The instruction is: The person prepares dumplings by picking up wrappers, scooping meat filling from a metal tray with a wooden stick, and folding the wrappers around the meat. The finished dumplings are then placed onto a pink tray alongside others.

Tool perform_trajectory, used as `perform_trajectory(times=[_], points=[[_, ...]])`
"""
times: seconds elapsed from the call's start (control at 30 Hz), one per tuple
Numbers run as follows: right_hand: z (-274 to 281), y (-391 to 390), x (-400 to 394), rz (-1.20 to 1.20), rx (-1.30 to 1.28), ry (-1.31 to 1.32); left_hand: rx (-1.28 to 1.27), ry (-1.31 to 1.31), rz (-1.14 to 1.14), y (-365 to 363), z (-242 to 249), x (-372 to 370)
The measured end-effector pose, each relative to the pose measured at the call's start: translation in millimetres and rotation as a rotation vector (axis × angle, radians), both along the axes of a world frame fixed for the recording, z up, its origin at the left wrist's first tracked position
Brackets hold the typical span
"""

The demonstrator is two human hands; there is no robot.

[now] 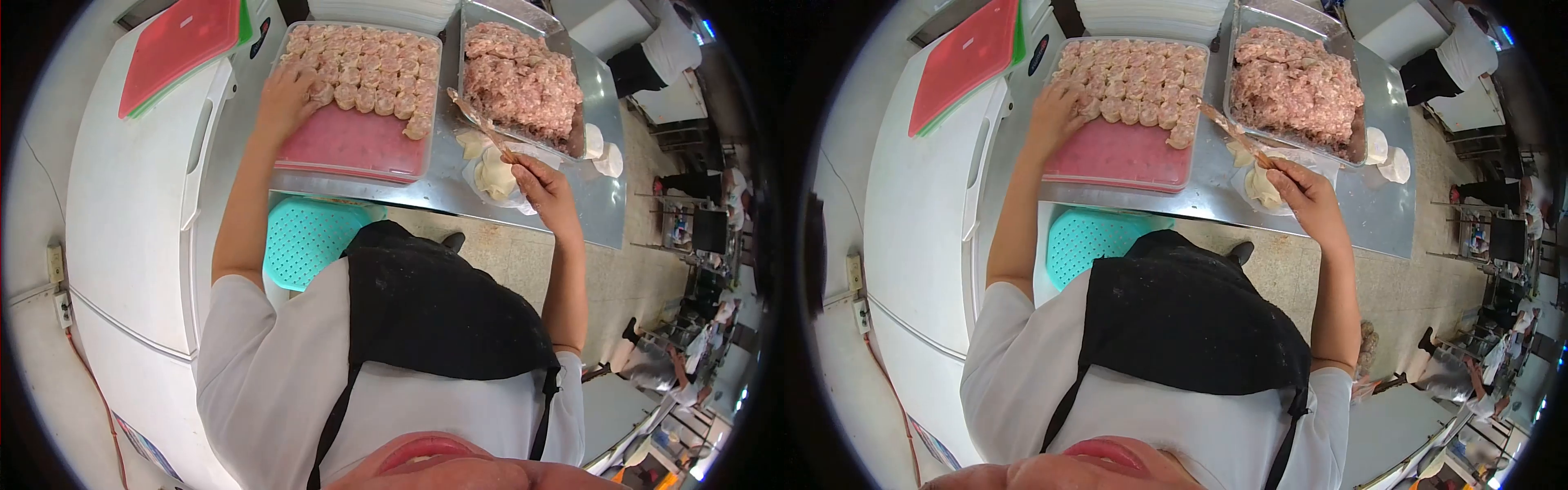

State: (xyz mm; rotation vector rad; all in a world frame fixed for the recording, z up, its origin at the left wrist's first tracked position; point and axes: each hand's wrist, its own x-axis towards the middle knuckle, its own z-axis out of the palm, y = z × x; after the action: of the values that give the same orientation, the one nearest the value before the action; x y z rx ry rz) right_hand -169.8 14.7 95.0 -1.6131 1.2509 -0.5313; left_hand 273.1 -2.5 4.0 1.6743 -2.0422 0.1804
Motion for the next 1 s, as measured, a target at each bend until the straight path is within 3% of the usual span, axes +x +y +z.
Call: perform_trajectory(times=[0.13,0.27,0.43,0.57,0.63,0.73,0.83,1.0], points=[[-1,1,-2,-0.01,-0.061,-0.026,0.026,-0.048,-0.02,4,16,-24],[0,3,-7,-0.038,-0.025,-0.034,-0.04,-0.058,-0.106,-15,-5,-32],[-2,3,-16,-0.06,-0.028,-0.013,0.185,-0.024,-0.064,-12,12,-33],[-11,7,-21,-0.08,-0.006,-0.035,0.179,-0.006,-0.16,-18,12,-54],[-11,8,-23,-0.09,0.005,-0.041,-0.004,-0.013,-0.176,-28,4,-46],[-7,10,-25,-0.118,0.014,-0.049,0.163,-0.067,-0.14,-26,4,-40],[-9,9,-29,-0.112,0.024,-0.055,0.098,-0.022,-0.231,-24,9,-66],[-12,13,-32,-0.112,0.027,-0.088,0.158,-0.001,-0.199,-38,4,-75]])
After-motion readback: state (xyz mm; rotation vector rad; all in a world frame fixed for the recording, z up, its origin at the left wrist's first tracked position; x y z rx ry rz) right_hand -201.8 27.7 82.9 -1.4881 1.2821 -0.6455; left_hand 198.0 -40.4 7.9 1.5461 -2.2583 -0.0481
